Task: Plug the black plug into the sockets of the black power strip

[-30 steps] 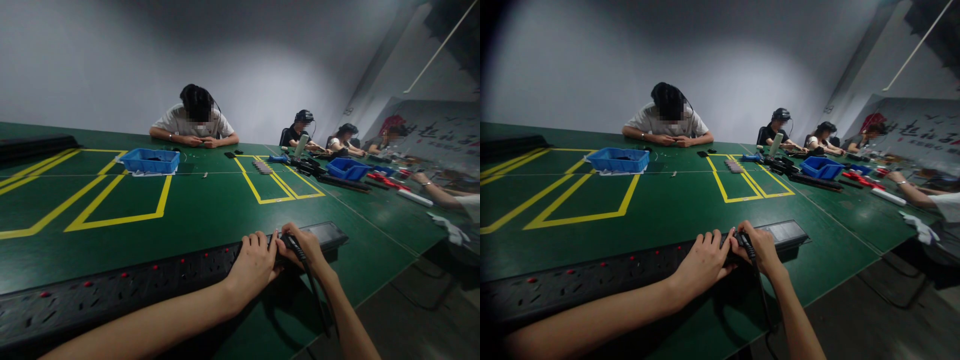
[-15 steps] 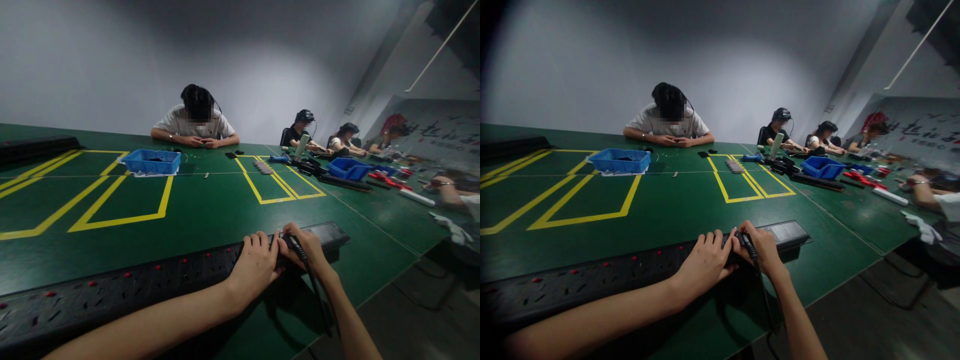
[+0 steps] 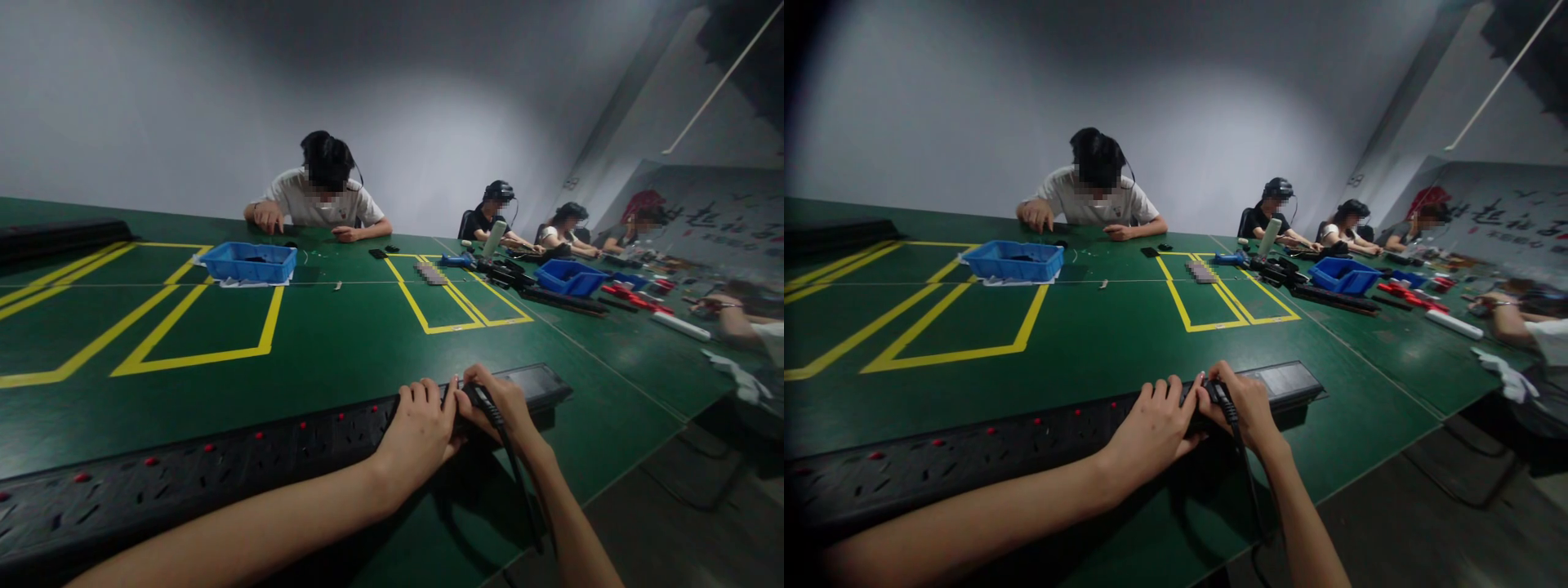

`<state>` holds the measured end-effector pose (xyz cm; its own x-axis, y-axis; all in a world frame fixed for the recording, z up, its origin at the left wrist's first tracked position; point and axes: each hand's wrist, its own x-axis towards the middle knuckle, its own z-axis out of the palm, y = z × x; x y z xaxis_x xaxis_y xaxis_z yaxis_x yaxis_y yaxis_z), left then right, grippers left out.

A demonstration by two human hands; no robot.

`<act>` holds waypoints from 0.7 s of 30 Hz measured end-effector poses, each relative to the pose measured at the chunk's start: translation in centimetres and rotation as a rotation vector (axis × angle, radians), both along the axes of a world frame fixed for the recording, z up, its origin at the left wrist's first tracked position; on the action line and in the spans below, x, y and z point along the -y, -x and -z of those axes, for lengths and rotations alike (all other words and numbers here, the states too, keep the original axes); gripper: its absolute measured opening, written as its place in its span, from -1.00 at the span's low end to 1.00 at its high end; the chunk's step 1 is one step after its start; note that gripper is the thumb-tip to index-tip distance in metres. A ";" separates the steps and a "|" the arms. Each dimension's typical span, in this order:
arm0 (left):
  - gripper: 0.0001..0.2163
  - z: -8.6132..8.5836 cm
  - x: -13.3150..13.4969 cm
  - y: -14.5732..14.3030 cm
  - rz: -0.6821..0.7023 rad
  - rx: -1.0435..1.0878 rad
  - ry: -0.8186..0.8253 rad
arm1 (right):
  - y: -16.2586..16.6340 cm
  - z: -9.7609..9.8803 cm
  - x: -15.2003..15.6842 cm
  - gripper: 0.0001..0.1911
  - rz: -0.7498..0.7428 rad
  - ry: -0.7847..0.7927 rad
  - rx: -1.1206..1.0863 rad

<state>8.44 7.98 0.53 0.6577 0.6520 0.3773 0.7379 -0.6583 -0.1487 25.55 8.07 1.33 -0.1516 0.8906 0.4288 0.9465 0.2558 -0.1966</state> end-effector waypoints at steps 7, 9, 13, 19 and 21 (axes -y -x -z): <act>-0.37 0.1 0.0 0.0 -0.004 0.001 0.004 | 0.1 -0.1 0.1 -0.80 -0.008 -0.009 -0.003; -0.37 0.1 0.0 0.0 -0.003 0.002 0.006 | 0.1 0.0 0.1 -0.79 -0.010 -0.011 -0.004; -0.37 0.1 0.0 0.0 0.005 0.002 0.016 | -0.1 0.3 0.0 -0.75 -0.009 -0.013 -0.005; -0.41 0.0 0.0 0.1 0.009 -0.002 0.029 | -0.1 0.3 0.1 -0.74 -0.006 -0.011 0.004; -0.42 -0.1 0.0 0.1 0.008 -0.001 0.034 | -0.1 0.2 0.1 -0.75 0.000 -0.011 0.009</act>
